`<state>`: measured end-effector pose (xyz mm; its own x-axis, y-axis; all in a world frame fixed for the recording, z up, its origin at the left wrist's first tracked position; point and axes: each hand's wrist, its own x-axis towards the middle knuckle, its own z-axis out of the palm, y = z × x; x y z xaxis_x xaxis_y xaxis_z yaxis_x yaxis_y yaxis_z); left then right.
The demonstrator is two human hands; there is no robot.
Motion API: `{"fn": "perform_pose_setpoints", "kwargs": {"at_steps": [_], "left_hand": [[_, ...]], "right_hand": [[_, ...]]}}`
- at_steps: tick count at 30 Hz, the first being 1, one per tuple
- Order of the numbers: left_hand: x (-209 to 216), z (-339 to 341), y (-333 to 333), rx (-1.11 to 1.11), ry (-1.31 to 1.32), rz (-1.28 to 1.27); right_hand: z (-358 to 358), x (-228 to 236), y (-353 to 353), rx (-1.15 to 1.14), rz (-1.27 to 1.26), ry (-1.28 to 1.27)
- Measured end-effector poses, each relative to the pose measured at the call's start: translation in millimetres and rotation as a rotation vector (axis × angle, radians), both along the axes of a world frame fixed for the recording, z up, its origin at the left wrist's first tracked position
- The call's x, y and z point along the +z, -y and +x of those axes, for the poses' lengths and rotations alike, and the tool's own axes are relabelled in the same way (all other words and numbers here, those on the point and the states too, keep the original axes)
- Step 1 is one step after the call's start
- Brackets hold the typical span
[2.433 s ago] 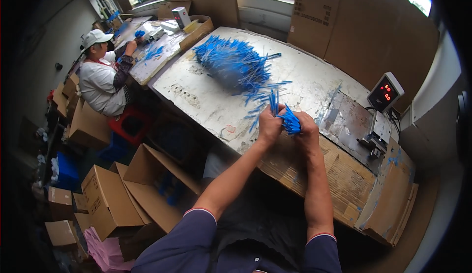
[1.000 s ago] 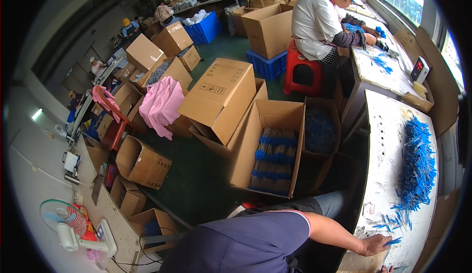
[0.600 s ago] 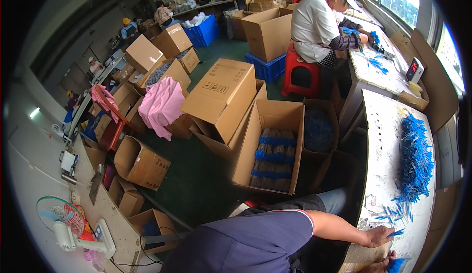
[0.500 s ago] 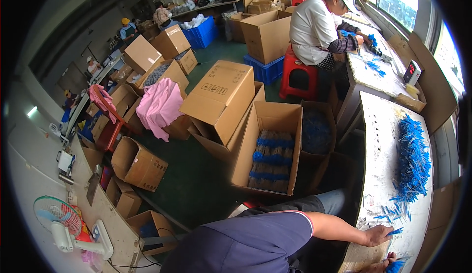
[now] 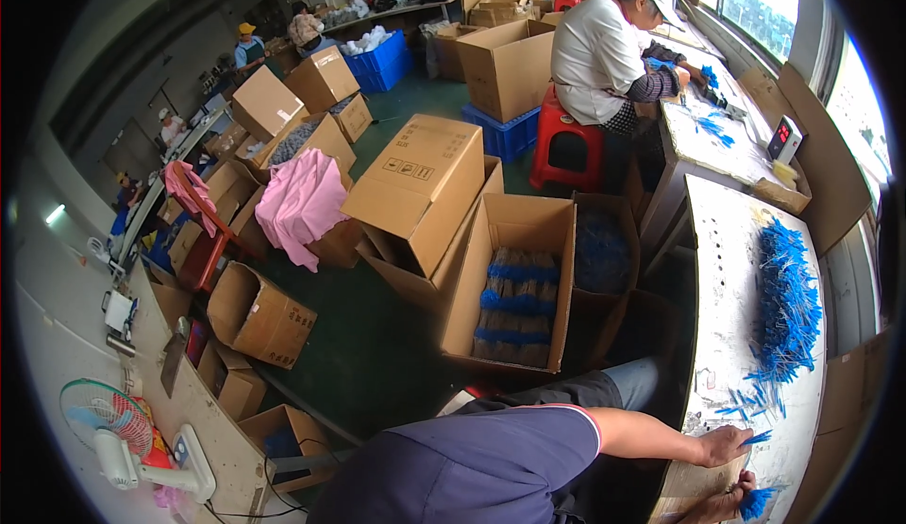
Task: Manually bundle and organize blue plastic/bristle components at an industrial workbench.
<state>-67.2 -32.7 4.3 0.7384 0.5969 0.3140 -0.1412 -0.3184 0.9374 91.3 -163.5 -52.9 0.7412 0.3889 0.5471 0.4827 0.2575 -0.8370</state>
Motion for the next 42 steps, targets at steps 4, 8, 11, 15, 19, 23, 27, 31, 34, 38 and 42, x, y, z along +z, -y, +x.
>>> {"fn": "perform_pose_setpoints", "kwargs": {"at_steps": [4,8,11,15,19,23,27,31,34,38,42], "left_hand": [[8,-8,-9,-0.01,-0.038,0.017],[0,-5,-5,0.038,0.034,0.0],[1,1,-6,0.026,0.012,0.036],[1,0,-9,0.005,0.009,0.032],[3,-4,-12,0.019,0.005,0.029],[5,-7,-10,0.015,0.0,0.044],[2,-5,-2,-0.01,-0.001,0.018],[6,4,11,-0.021,0.024,0.054],[2,3,-4,-0.004,0.066,0.045],[-7,-2,-28,0.035,0.001,-0.15],[5,-5,-29,-0.145,0.023,-0.523]], "right_hand": [[-4,-12,1,0.081,-0.004,-0.066],[-3,-13,-7,0.145,0.019,-0.113],[-8,-15,4,0.182,0.017,-0.153],[-26,0,4,0.193,-0.002,-0.201],[-41,16,-2,0.167,0.06,-0.279],[-45,28,-3,0.134,0.053,-0.392],[-48,33,8,0.087,0.046,-0.496],[-26,20,23,0.076,0.027,-0.413],[-40,32,14,0.121,0.071,-0.595],[-73,57,-25,-0.031,0.097,-0.742],[-72,78,-17,0.092,0.12,-0.761]]}}
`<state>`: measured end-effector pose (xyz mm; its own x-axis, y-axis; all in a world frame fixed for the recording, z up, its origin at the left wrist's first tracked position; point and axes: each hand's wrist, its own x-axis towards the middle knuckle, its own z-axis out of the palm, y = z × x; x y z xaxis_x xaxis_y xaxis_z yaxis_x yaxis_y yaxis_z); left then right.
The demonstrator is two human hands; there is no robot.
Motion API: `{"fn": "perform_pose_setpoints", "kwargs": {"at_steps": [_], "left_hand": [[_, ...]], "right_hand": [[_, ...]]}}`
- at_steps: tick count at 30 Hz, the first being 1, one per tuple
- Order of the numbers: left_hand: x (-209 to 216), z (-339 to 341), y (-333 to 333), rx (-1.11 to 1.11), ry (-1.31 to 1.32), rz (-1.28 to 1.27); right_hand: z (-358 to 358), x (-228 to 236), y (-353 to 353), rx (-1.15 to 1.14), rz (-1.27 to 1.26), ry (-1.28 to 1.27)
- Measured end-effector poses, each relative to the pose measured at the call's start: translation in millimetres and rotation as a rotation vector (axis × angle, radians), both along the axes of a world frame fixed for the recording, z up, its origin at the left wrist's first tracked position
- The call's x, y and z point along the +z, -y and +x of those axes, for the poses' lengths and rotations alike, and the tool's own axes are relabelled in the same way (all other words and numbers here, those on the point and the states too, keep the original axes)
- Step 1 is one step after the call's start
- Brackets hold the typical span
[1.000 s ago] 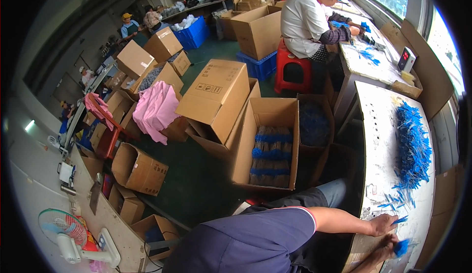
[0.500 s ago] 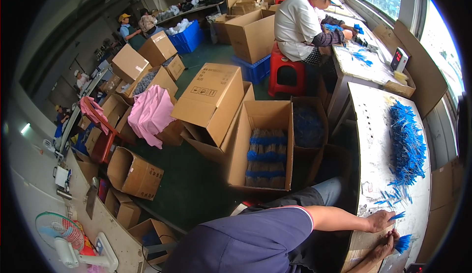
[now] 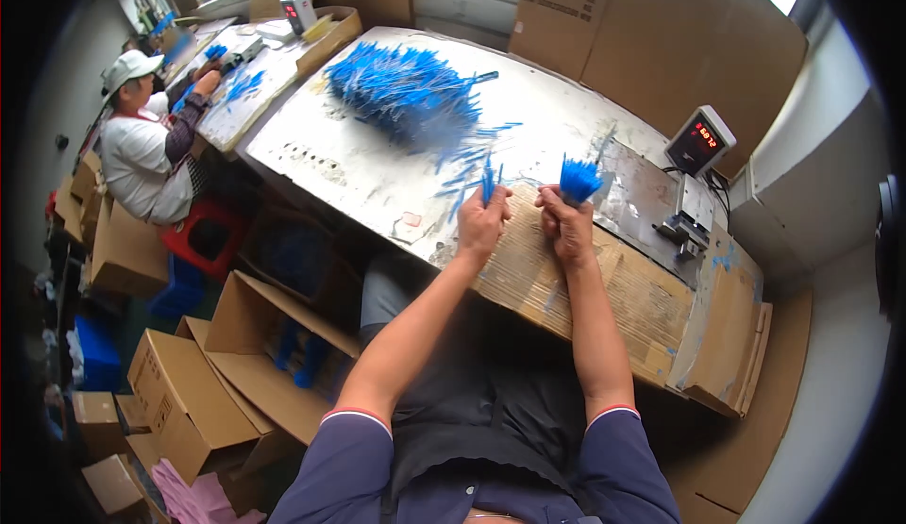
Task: Manually bundle and organize blue plastic/bristle components at an industrial workbench.
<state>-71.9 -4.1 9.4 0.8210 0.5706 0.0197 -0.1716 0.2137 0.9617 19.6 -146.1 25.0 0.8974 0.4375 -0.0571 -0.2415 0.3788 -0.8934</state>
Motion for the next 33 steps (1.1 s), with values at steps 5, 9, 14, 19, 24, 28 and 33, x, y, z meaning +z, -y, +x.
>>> {"fn": "perform_pose_setpoints", "kwargs": {"at_steps": [5,9,14,19,24,28,33], "left_hand": [[3,7,20,-0.069,-0.039,0.076],[11,3,15,-0.222,-0.061,-0.037],[21,6,17,-0.423,-0.013,-0.277],[7,10,19,-0.415,-0.065,-0.197],[1,9,21,-0.42,-0.033,-0.057],[4,9,22,-0.411,-0.032,-0.092],[4,12,24,-0.291,0.076,-0.294]], "right_hand": [[7,-1,22,-0.041,0.058,-0.058],[1,1,18,0.016,0.039,-0.061],[-5,8,11,0.036,0.083,-0.053],[-3,8,13,-0.017,0.045,-0.035],[-5,6,8,-0.051,-0.046,0.068],[3,1,15,-0.085,0.051,0.011],[14,3,20,-0.305,0.201,-0.032]]}}
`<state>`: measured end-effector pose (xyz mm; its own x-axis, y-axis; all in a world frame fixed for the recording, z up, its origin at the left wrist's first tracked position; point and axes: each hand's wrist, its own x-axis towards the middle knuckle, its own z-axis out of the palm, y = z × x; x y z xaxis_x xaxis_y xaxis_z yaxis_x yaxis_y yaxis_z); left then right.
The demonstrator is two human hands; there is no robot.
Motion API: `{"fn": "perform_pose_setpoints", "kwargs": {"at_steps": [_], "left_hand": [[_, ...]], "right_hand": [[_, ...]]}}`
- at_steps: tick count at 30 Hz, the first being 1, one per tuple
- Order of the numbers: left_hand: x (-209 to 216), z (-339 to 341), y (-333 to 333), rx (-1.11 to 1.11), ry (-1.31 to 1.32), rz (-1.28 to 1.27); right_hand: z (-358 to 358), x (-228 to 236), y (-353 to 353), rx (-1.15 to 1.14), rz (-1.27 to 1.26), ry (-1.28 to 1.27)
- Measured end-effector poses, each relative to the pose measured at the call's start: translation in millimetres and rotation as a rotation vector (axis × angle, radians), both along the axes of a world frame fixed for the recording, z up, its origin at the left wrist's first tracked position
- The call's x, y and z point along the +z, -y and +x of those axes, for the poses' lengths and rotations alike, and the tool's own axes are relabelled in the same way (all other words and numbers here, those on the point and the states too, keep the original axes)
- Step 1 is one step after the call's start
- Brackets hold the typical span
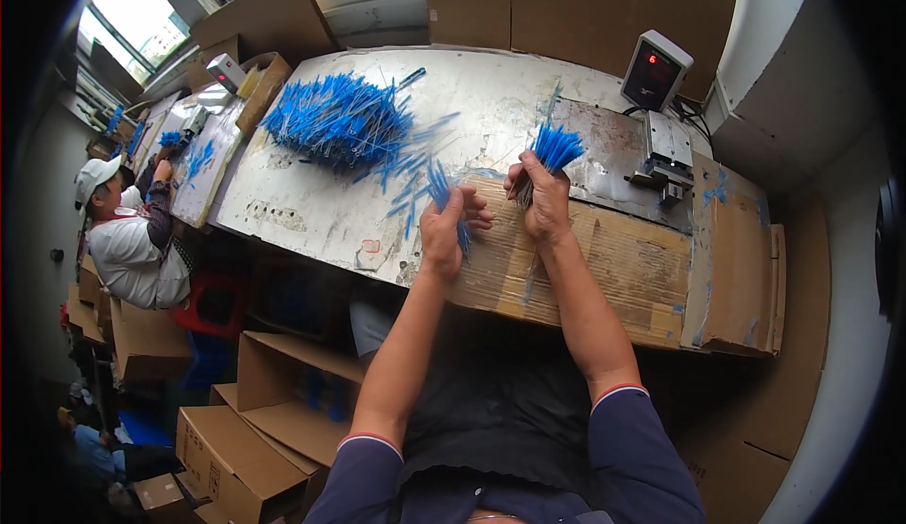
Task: Manually bundle and organize blue plastic/bristle components at an industrial workbench.
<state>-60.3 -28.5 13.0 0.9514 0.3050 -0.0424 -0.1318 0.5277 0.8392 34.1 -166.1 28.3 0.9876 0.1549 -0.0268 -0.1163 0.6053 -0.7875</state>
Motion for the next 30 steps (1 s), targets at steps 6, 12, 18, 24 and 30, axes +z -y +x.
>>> {"fn": "perform_pose_setpoints", "kwargs": {"at_steps": [6,12,18,24,30], "left_hand": [[-13,4,-16,0.047,0.085,-0.142],[-14,8,-15,0.06,0.087,-0.228],[-17,11,-21,0.017,0.103,-0.285],[-14,9,-21,0.04,0.057,-0.132],[-4,8,-14,0.037,0.026,-0.132]], "right_hand": [[-17,5,-10,0.22,-0.039,-0.105],[-26,4,-9,0.369,-0.244,0.061],[-27,6,-10,0.353,-0.355,0.063],[-20,4,-5,0.408,-0.421,0.118],[-20,12,-2,0.525,-0.386,0.17]]}}
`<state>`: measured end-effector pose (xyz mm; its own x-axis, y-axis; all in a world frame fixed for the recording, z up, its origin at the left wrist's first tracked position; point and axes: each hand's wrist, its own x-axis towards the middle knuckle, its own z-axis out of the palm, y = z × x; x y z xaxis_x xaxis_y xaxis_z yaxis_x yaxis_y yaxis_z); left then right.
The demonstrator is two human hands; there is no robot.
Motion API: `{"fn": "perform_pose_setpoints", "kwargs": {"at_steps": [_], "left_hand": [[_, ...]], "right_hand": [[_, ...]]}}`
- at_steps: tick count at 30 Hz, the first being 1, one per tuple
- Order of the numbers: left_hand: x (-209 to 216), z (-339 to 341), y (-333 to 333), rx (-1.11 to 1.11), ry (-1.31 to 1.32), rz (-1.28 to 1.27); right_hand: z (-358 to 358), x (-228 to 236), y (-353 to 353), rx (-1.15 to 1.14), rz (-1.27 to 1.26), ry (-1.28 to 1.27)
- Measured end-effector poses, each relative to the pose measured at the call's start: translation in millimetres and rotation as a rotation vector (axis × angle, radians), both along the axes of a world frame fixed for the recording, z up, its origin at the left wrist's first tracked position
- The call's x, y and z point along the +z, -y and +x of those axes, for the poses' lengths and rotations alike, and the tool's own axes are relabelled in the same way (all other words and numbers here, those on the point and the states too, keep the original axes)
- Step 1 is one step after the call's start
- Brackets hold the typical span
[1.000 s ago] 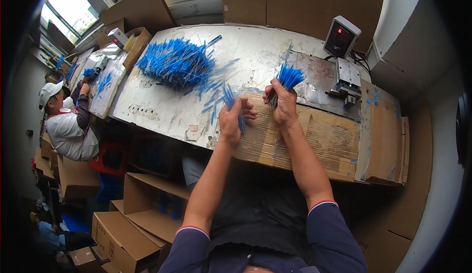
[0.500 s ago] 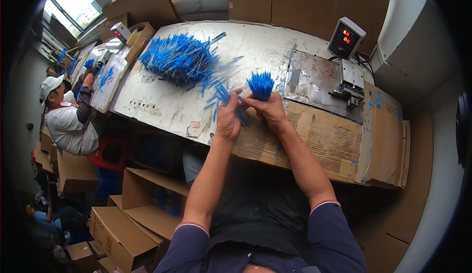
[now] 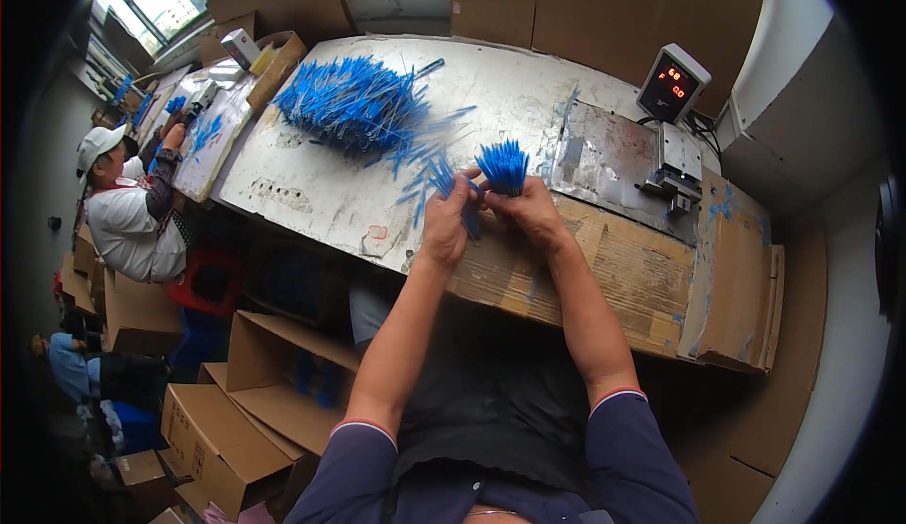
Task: Manually bundle and organize blue plastic/bristle components at an industrial workbench.
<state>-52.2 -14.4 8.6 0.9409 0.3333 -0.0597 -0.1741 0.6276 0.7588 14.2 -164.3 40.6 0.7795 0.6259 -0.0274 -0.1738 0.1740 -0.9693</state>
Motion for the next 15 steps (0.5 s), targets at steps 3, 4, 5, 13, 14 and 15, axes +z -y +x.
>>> {"fn": "perform_pose_setpoints", "kwargs": {"at_steps": [3,4,5,13,14,15], "left_hand": [[1,-1,-7,-0.057,0.049,-0.067],[1,-1,-8,-0.053,0.052,-0.066],[2,-2,-7,-0.083,0.05,-0.068],[12,-11,-3,-0.202,-0.054,0.045],[13,-11,-3,-0.211,-0.066,0.094],[14,-12,-2,-0.219,-0.079,0.142]], "right_hand": [[-4,0,-3,-0.021,-0.001,-0.058],[-4,-1,-4,-0.041,0.0,-0.085],[-2,-4,-4,-0.041,-0.001,-0.083],[4,-5,2,-0.188,0.106,-0.106],[2,-1,2,-0.192,0.105,-0.107],[0,4,1,-0.196,0.098,-0.101]]}}
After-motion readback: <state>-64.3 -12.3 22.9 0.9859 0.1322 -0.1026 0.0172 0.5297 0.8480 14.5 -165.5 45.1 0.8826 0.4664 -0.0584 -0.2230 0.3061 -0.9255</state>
